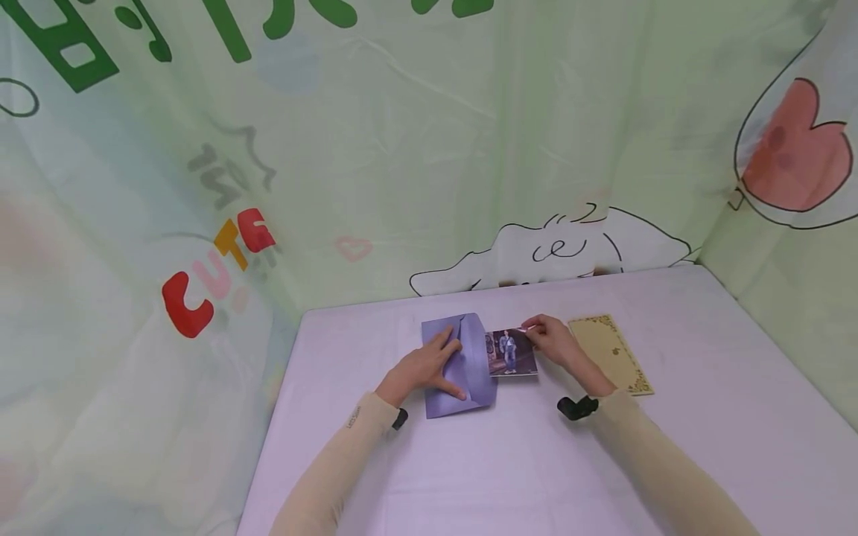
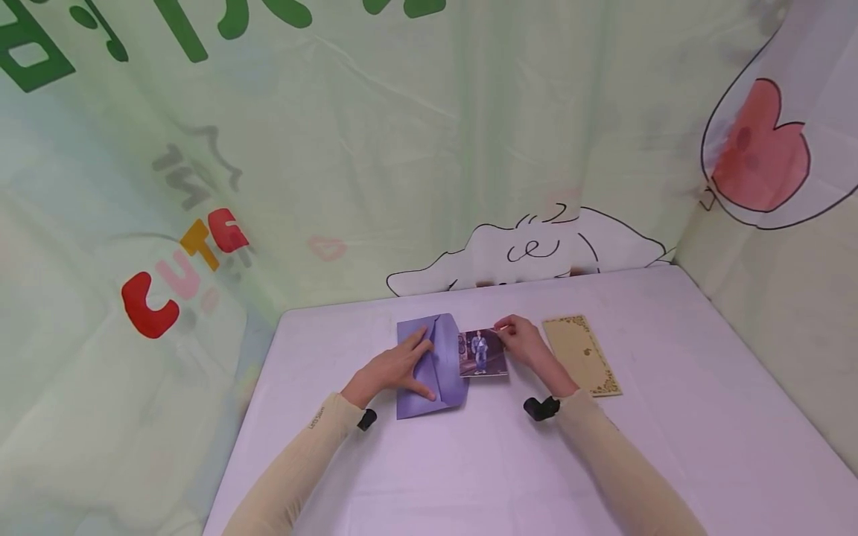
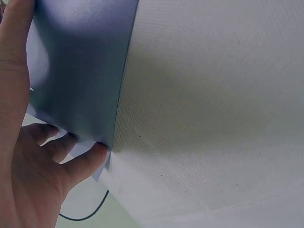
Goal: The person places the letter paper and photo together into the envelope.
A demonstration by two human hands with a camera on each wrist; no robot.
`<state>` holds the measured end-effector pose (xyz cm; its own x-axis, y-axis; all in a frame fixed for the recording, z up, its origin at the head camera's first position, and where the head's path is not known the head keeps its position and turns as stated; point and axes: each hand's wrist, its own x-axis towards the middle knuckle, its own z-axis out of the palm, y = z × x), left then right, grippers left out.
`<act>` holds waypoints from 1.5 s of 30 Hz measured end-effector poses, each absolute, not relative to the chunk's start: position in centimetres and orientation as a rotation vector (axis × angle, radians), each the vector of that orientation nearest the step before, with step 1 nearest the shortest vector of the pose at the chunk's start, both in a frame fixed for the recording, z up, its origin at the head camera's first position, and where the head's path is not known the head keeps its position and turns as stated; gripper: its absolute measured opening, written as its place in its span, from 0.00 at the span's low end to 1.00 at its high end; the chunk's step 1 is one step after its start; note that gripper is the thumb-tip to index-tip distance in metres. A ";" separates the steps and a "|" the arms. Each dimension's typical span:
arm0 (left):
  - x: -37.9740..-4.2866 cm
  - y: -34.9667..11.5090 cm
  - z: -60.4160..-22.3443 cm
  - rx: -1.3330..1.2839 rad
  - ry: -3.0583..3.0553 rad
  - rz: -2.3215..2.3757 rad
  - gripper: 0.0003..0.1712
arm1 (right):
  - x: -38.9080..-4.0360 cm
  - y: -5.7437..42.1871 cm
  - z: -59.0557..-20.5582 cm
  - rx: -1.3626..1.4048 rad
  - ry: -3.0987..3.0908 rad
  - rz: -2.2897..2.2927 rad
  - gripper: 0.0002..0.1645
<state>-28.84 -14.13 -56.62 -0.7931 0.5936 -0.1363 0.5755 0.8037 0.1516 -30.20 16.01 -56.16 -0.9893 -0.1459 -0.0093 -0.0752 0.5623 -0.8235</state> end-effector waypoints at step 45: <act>-29.0 -14.3 -56.8 0.916 2.816 0.150 0.58 | -31.0 11.7 -57.2 -0.273 2.716 -1.380 0.13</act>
